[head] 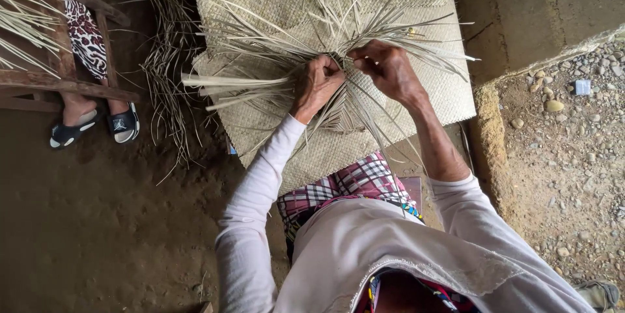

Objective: Expertly weaving thin plant fibers to construct a traditional hat on a woven mat.

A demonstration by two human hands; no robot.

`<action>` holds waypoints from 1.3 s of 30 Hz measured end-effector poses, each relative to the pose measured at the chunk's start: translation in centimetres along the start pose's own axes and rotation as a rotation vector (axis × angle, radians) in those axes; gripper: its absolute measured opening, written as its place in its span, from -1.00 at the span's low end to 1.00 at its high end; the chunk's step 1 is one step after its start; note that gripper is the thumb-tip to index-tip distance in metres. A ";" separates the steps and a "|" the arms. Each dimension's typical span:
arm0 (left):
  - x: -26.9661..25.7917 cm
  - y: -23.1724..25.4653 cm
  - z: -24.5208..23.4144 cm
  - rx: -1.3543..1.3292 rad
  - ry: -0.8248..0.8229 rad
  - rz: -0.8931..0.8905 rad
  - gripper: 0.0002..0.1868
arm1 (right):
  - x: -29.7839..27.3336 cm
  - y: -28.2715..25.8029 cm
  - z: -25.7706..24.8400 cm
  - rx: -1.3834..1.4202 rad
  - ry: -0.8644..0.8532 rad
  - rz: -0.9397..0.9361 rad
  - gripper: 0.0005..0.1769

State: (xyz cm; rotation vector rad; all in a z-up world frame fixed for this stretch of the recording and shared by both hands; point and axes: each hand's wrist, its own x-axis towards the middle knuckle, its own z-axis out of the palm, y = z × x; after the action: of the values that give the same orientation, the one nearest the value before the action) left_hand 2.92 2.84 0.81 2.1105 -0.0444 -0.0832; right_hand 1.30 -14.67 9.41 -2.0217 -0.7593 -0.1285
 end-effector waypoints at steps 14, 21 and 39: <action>-2.4 -0.2 1.2 -0.292 0.074 0.132 -0.76 | -1.4 6.4 3.1 0.085 0.135 -0.029 -0.88; -4.7 1.9 -1.3 0.092 0.135 0.385 -0.63 | -4.9 -2.8 0.2 0.124 -0.053 0.114 -0.39; -6.0 1.7 1.2 0.535 0.395 0.450 -0.04 | -13.6 -1.7 1.7 1.013 -0.180 0.157 0.31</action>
State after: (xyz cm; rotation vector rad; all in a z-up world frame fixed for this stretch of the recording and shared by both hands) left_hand -3.17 1.34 1.91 2.5516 -0.3333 0.6807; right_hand -10.92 -18.94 4.61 -1.1132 -0.5886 0.4546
